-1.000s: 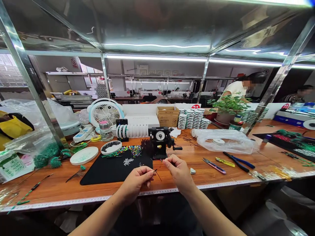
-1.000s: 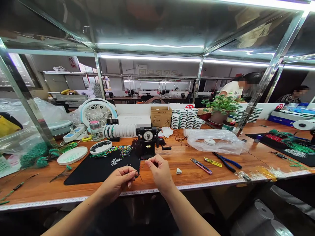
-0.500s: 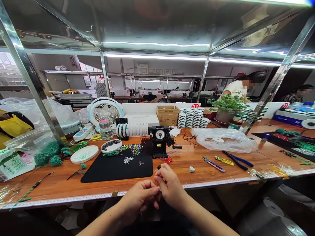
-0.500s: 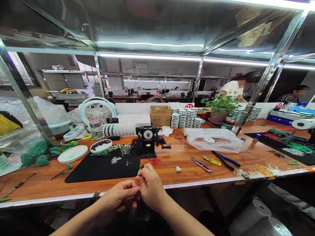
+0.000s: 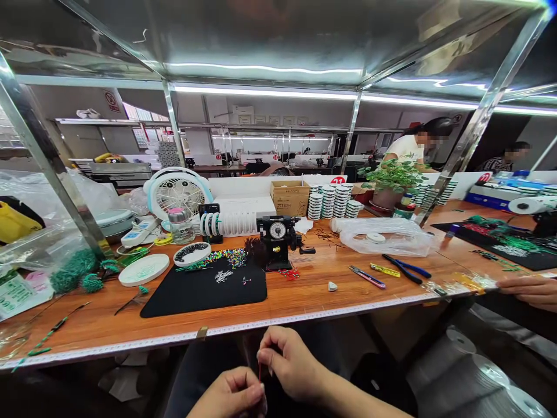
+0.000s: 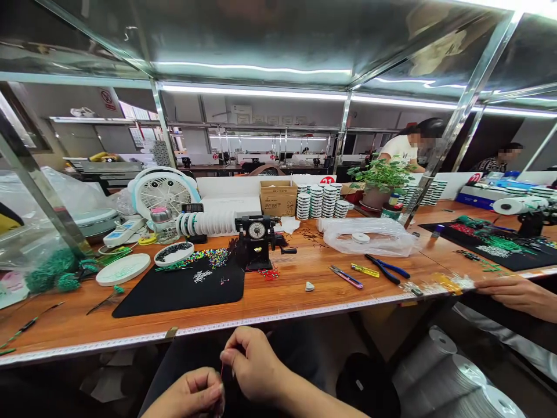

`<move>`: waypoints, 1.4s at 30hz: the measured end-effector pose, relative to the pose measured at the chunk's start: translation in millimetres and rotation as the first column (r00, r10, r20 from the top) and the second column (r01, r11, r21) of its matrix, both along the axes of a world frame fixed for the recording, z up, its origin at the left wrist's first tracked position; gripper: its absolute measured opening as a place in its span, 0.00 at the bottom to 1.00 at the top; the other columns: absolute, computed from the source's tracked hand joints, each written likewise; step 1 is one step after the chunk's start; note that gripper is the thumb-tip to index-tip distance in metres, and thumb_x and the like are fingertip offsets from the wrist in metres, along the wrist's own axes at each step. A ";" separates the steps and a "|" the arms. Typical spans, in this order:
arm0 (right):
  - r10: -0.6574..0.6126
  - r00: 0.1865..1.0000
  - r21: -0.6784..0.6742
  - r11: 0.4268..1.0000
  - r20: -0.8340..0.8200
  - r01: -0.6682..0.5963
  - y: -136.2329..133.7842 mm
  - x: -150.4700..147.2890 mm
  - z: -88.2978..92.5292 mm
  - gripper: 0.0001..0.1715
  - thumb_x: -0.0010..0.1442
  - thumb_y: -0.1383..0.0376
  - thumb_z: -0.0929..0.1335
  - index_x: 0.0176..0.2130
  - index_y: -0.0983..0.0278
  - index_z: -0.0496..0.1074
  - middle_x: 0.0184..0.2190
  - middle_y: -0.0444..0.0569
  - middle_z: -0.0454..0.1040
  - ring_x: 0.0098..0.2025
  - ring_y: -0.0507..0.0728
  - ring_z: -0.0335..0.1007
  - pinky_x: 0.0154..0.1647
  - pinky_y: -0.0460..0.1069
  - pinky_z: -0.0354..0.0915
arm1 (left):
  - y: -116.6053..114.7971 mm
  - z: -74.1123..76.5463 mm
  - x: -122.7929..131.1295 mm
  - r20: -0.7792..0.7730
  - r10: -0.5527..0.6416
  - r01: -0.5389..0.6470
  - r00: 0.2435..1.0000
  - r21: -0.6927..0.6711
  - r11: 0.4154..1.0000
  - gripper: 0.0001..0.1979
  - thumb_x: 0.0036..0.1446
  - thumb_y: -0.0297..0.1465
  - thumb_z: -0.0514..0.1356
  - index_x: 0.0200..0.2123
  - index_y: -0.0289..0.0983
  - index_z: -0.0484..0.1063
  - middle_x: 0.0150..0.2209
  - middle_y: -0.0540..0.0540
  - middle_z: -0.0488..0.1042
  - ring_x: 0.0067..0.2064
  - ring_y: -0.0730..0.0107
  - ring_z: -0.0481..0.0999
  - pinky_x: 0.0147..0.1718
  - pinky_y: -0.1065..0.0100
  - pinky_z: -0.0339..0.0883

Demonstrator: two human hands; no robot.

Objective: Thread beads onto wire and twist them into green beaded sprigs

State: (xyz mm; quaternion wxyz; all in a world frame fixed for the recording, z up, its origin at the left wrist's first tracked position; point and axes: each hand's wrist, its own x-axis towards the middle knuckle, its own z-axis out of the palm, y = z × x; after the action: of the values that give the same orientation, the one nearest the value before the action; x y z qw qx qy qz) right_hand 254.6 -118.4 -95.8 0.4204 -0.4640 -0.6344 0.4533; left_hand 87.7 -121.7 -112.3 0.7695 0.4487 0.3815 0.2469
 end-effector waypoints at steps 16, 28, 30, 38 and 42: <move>0.088 0.837 -0.255 0.931 -0.540 -0.262 12.7 6.8 32.6 0.21 0.53 0.52 0.69 0.36 0.68 0.68 0.23 0.45 0.70 0.14 0.45 0.58 0.10 0.41 0.42 | 27.4 71.8 22.8 0.092 0.451 -0.461 0.888 0.172 0.871 0.11 0.40 0.33 0.70 0.28 0.35 0.76 0.27 0.48 0.76 0.29 0.72 0.72 0.29 0.74 0.64; 0.096 0.774 -0.324 0.871 -0.626 -0.370 2.4 -8.6 21.4 0.21 0.45 0.56 0.74 0.25 0.66 0.62 0.16 0.43 0.70 0.11 0.44 0.56 0.09 0.39 0.44 | 29.0 62.0 32.5 0.063 0.453 -0.457 0.889 0.174 0.872 0.15 0.47 0.42 0.64 0.31 0.37 0.68 0.12 0.57 0.63 0.14 0.79 0.60 0.14 0.78 0.52; 0.096 0.793 -0.324 0.878 -0.602 -0.352 1.5 -7.1 21.9 0.22 0.45 0.55 0.74 0.24 0.67 0.62 0.16 0.43 0.70 0.12 0.44 0.56 0.09 0.39 0.45 | 30.2 61.8 32.7 0.064 0.448 -0.452 0.892 0.162 0.877 0.15 0.47 0.41 0.64 0.31 0.37 0.68 0.12 0.57 0.63 0.14 0.80 0.60 0.14 0.79 0.52; 0.043 0.885 -0.269 0.945 -0.464 -0.187 3.9 18.3 23.1 0.20 0.49 0.54 0.71 0.27 0.66 0.62 0.18 0.43 0.71 0.13 0.45 0.59 0.10 0.39 0.50 | 39.9 78.9 13.1 0.158 0.301 -0.322 0.940 0.132 0.937 0.08 0.47 0.31 0.66 0.31 0.35 0.72 0.36 0.46 0.72 0.37 0.70 0.72 0.28 0.75 0.65; 0.008 0.940 -0.158 0.985 -0.340 -0.066 2.1 30.2 29.6 0.14 0.53 0.58 0.68 0.27 0.65 0.63 0.17 0.41 0.68 0.14 0.46 0.59 0.11 0.40 0.51 | 47.3 80.1 11.3 -0.061 0.176 -0.143 0.983 0.363 0.921 0.11 0.45 0.30 0.67 0.33 0.36 0.71 0.29 0.50 0.71 0.29 0.73 0.68 0.29 0.73 0.63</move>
State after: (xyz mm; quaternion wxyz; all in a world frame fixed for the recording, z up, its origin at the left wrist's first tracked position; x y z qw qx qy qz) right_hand 284.8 -116.2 -66.1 0.4741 -0.4008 -0.5213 0.5856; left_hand 98.9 -74.4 -32.2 0.6340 0.5595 0.4006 0.3530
